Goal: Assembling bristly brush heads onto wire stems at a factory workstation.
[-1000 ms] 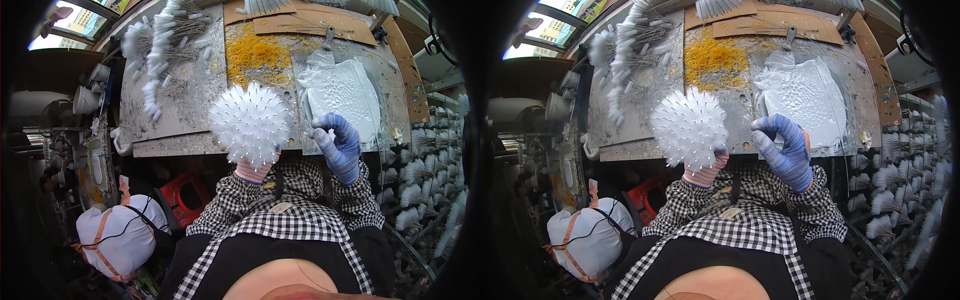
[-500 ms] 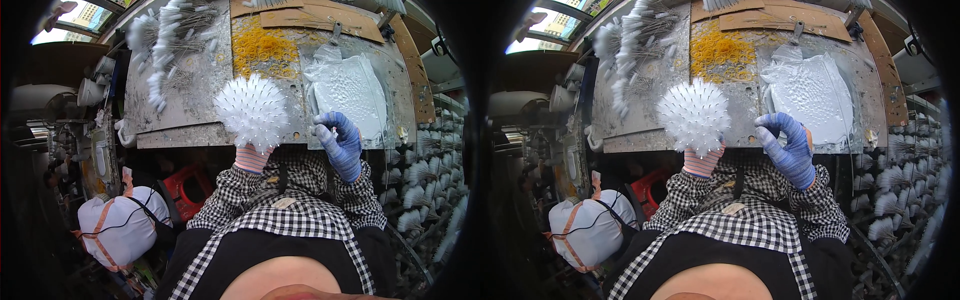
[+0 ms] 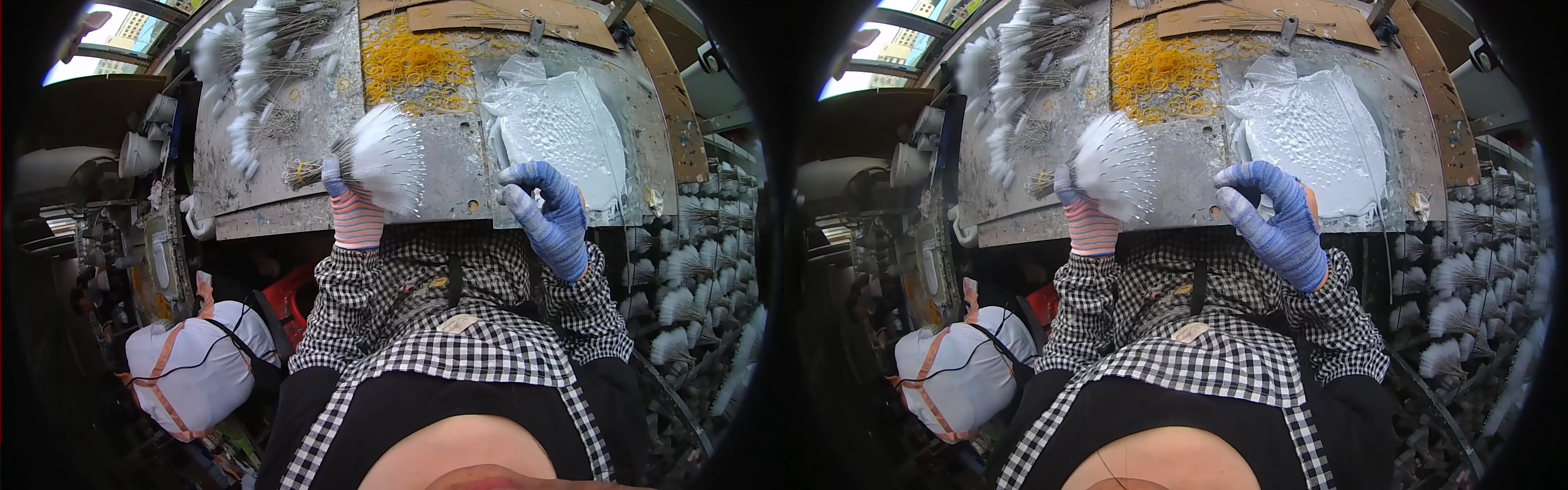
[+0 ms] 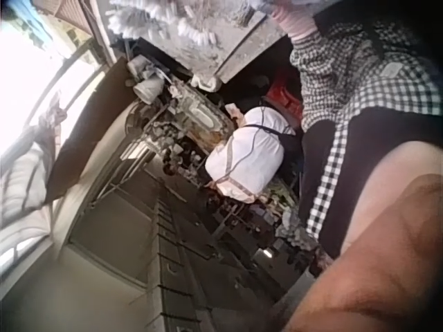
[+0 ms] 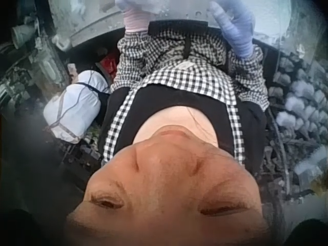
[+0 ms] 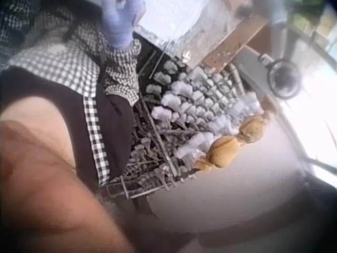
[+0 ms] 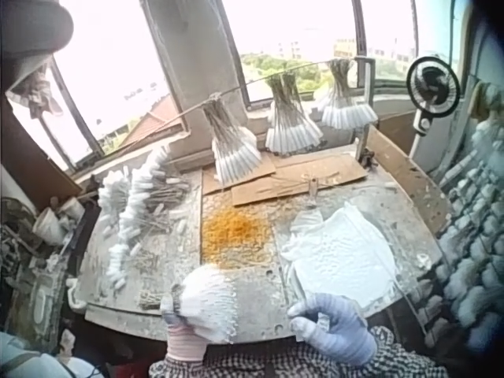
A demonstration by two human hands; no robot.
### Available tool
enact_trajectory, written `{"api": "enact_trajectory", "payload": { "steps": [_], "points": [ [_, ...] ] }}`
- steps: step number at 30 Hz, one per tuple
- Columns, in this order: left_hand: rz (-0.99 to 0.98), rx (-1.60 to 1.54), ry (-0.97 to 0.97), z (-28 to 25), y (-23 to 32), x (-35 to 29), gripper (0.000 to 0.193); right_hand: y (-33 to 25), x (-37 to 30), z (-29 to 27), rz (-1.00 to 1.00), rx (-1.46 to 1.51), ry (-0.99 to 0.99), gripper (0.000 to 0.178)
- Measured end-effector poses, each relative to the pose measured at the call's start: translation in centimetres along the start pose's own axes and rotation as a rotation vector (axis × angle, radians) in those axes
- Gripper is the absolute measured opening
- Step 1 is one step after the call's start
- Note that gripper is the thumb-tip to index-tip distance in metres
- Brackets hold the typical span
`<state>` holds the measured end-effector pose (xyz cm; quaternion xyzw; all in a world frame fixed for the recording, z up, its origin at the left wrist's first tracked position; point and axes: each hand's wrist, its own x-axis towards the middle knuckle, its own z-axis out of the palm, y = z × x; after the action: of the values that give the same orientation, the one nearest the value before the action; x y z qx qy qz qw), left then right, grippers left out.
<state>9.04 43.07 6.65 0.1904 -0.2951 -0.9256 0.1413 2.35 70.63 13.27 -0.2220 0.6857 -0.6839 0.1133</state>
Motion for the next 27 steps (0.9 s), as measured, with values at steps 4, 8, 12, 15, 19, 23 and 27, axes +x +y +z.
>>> {"api": "enact_trajectory", "payload": {
  "steps": [4, 8, 12, 15, 19, 23, 27],
  "points": [
    [0.08, 0.221, 0.036, 1.5, 2.0, 1.6, 0.048, -1.1, 1.9, -0.4, -0.032, -0.01, 0.015, 0.016],
    [0.255, 0.532, -0.221, 4.1, 2.6, 4.1, 0.034, -1.7, 4.4, -1.8, -0.086, -0.17, -0.09, 0.018],
    [0.238, 0.764, -0.488, 7.9, 3.1, 5.2, 0.022, -1.2, 6.7, -2.0, -0.023, -0.094, -0.19, 0.023],
    [0.218, 0.843, -0.576, 9.1, 2.8, 6.5, 0.019, -0.9, 7.5, -1.9, 0.043, -0.255, -0.324, 0.023],
    [0.189, 0.924, -0.63, 10.6, 1.6, 7.5, 0.025, -0.4, 7.7, -1.9, -0.035, -0.595, -0.353, 0.038],
    [0.19, 0.933, -0.668, 11.7, -0.3, 9.4, 0.025, -0.1, 8.1, -2.5, -0.027, -0.778, -0.292, 0.051],
    [0.275, 1.056, -0.727, 13.1, -2.2, 10.9, 0.027, 0.0, 8.9, -3.2, -0.071, -0.902, -0.281, 0.058]
  ]
}}
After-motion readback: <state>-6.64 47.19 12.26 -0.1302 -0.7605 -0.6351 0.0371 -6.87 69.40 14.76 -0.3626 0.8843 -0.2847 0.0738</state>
